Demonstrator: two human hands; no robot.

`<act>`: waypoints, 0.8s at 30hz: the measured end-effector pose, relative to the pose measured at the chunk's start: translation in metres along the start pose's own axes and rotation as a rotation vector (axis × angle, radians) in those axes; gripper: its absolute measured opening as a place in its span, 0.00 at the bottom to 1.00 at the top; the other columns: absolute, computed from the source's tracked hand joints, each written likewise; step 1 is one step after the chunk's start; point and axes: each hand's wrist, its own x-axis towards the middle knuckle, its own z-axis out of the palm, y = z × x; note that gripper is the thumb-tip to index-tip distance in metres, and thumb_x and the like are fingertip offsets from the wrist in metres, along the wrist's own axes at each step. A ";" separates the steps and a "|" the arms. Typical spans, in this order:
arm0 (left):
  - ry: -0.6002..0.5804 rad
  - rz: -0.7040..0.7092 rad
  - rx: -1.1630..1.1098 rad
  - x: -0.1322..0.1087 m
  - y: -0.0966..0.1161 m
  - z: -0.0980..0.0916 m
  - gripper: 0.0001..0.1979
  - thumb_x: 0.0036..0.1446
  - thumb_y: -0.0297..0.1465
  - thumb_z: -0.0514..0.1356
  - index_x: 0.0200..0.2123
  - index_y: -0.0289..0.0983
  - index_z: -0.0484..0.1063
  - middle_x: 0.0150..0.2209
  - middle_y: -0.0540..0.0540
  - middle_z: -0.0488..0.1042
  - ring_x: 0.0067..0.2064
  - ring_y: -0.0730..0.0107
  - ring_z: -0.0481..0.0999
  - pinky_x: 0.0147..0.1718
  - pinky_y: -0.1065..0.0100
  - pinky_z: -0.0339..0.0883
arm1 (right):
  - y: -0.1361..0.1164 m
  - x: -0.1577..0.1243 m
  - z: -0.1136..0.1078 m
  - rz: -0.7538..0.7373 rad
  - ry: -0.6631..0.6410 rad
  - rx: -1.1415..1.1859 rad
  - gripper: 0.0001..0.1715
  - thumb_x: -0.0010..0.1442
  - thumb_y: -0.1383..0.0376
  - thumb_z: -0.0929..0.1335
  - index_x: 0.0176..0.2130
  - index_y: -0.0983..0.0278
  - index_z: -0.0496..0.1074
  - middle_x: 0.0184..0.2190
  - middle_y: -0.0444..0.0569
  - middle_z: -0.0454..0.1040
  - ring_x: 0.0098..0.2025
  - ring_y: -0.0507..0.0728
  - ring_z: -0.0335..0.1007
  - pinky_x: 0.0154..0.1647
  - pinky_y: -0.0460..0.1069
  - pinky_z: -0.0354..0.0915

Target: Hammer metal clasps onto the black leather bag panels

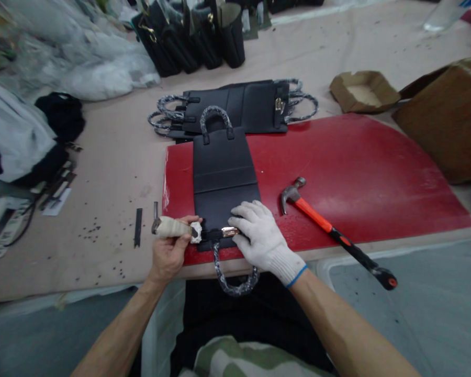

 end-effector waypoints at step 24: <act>-0.082 0.005 -0.002 0.007 -0.003 -0.004 0.14 0.68 0.40 0.61 0.49 0.37 0.77 0.49 0.39 0.80 0.51 0.53 0.80 0.52 0.54 0.74 | 0.004 -0.003 0.003 -0.032 0.004 -0.026 0.18 0.61 0.68 0.71 0.52 0.61 0.77 0.57 0.53 0.75 0.63 0.67 0.66 0.70 0.69 0.56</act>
